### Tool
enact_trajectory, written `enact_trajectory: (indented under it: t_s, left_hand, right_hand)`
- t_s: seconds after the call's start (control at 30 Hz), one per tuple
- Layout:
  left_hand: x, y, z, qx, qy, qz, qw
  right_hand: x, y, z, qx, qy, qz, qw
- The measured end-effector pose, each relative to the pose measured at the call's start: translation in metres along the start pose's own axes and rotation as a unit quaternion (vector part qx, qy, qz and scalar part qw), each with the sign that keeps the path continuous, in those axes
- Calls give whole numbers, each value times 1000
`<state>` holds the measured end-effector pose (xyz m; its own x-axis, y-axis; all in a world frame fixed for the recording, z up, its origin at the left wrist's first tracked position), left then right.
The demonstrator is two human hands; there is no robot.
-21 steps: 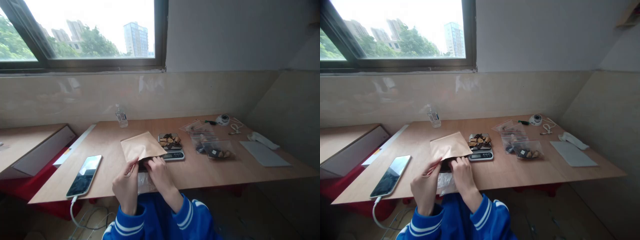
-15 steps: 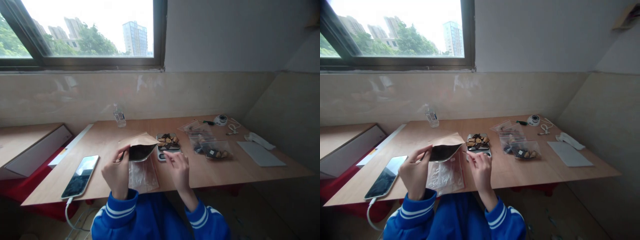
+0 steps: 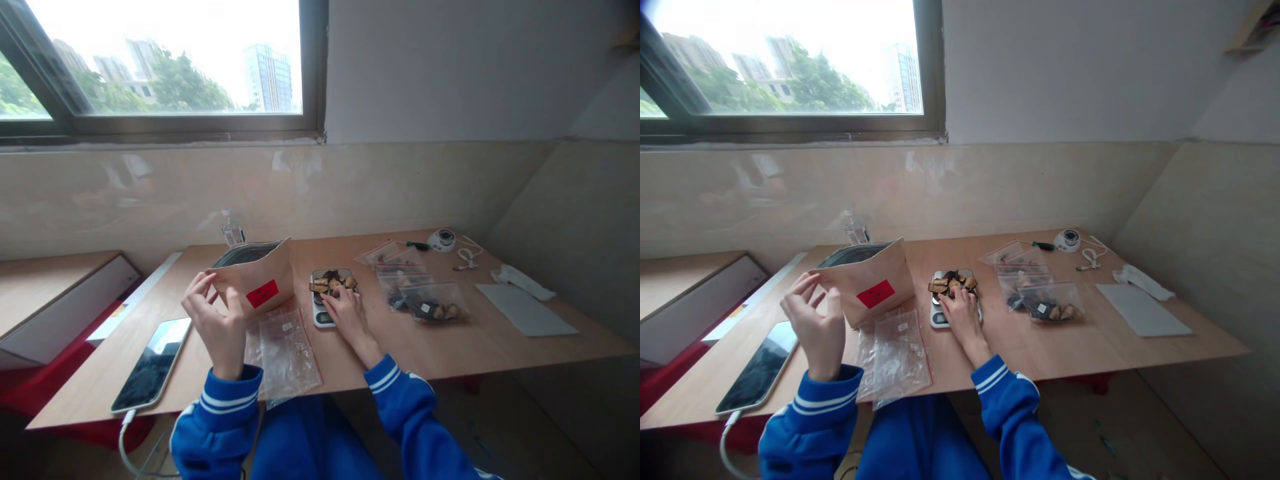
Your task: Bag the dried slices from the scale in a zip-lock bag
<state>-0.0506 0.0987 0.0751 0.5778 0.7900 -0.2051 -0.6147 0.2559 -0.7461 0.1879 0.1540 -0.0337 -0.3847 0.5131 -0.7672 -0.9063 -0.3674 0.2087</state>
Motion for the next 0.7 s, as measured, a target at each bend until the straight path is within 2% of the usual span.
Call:
enact_trajectory:
  t_s: [0.2, 0.33, 0.4, 0.53, 0.63, 0.7]
  left_hand:
    - [2, 7, -46, -8, 9, 61, 998]
    - [6, 12, -67, -9, 34, 68, 997]
    - [14, 22, -79, -21, 92, 64, 994]
    - [48, 48, -111, -53, 284, 55, 956]
    - [66, 59, -131, -58, 359, 102, 926]
    - [75, 60, -138, -28, 387, 167, 906]
  right_hand:
    - [-17, -7, -37, 70, -39, 49, 996]
    - [-20, -8, -61, 93, -45, 97, 990]
    - [-20, -8, -66, 98, -44, 117, 987]
    - [-24, -13, -67, 130, -64, 147, 978]
    - [-28, -18, -67, 160, -91, 162, 970]
    - [-31, -22, -67, 176, -110, 176, 962]
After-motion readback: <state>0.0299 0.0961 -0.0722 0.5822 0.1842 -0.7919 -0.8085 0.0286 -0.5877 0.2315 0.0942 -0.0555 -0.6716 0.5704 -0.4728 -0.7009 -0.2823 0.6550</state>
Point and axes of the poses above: each hand's wrist, its own z-axis towards the middle knuckle, its own x-axis out of the palm, y = z × x, the point moved 6 cm from there along z, towards the middle knuckle, and after that the axes turned 3 degrees about z, right-handed, at the moved point
